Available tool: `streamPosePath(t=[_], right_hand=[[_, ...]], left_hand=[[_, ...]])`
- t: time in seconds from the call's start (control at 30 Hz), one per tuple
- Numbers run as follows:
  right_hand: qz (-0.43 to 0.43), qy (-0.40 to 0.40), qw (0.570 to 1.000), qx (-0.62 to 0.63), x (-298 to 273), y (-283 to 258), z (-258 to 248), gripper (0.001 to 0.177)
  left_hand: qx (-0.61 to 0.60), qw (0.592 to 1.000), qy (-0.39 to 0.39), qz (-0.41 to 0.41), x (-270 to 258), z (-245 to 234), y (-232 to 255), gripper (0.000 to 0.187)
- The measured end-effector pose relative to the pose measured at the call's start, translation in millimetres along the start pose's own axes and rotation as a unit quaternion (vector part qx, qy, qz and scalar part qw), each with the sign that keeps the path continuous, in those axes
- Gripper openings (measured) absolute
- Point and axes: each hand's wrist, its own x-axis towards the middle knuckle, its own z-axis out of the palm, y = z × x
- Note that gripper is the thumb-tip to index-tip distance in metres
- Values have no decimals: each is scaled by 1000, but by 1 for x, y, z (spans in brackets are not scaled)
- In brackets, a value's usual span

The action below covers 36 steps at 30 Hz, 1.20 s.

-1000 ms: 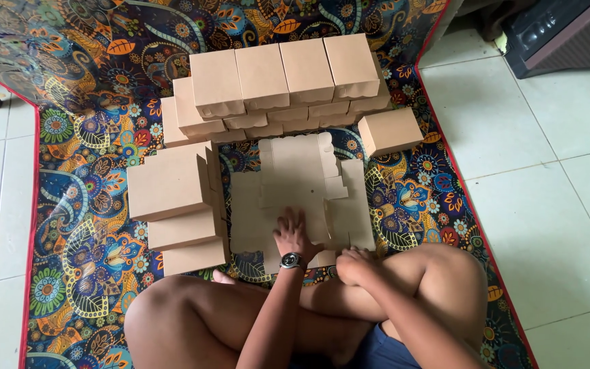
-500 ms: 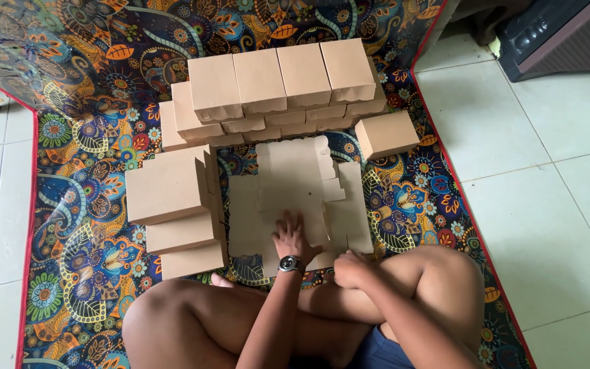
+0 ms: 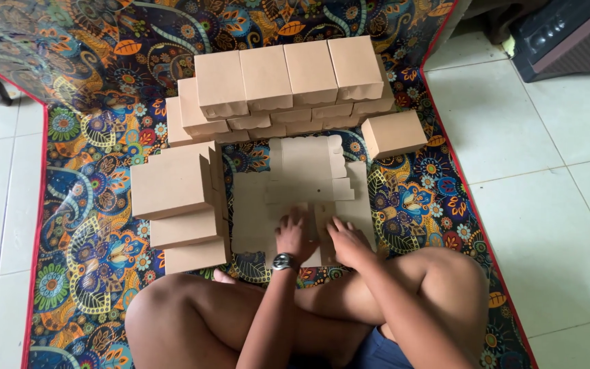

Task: A person is sitting on the floor, folding flat cardboard templates into boxes and stacking them into a neat pile.

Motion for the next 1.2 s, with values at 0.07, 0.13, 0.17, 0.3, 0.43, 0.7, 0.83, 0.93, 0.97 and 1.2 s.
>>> streamPosePath(t=[0.07,0.13,0.17,0.3,0.43,0.7,0.83,0.93,0.97,1.2], right_hand=[[-15,28,999,-8,0,-3,7,81],[-9,24,999,-24,-2,-8,8,79],[-2,26,999,-42,-3,-9,6,78],[1,26,998,-60,13,-3,18,70],[8,13,999,-50,0,-10,3,69],[-9,4,1000,-28,-9,-14,-12,67],[-4,8,999,-34,-4,-10,-7,67],[0,9,999,-37,7,-2,9,66],[5,11,999,-36,13,1,15,66],[10,-10,1000,-17,8,-6,2,69]], left_hand=[[-34,998,-13,-43,5,3,-18,84],[-14,995,-12,-97,24,46,-69,68],[5,989,-5,-147,36,66,-93,54],[-32,979,-31,-199,13,61,-122,35],[-109,982,-54,-147,21,83,-124,33],[-51,975,-34,-214,-10,25,-95,40],[-97,981,-14,-166,-1,54,-108,35],[-129,981,25,-143,-16,31,-95,34],[-150,980,45,-124,-20,18,-88,37],[-251,961,4,-115,-23,18,-66,29]])
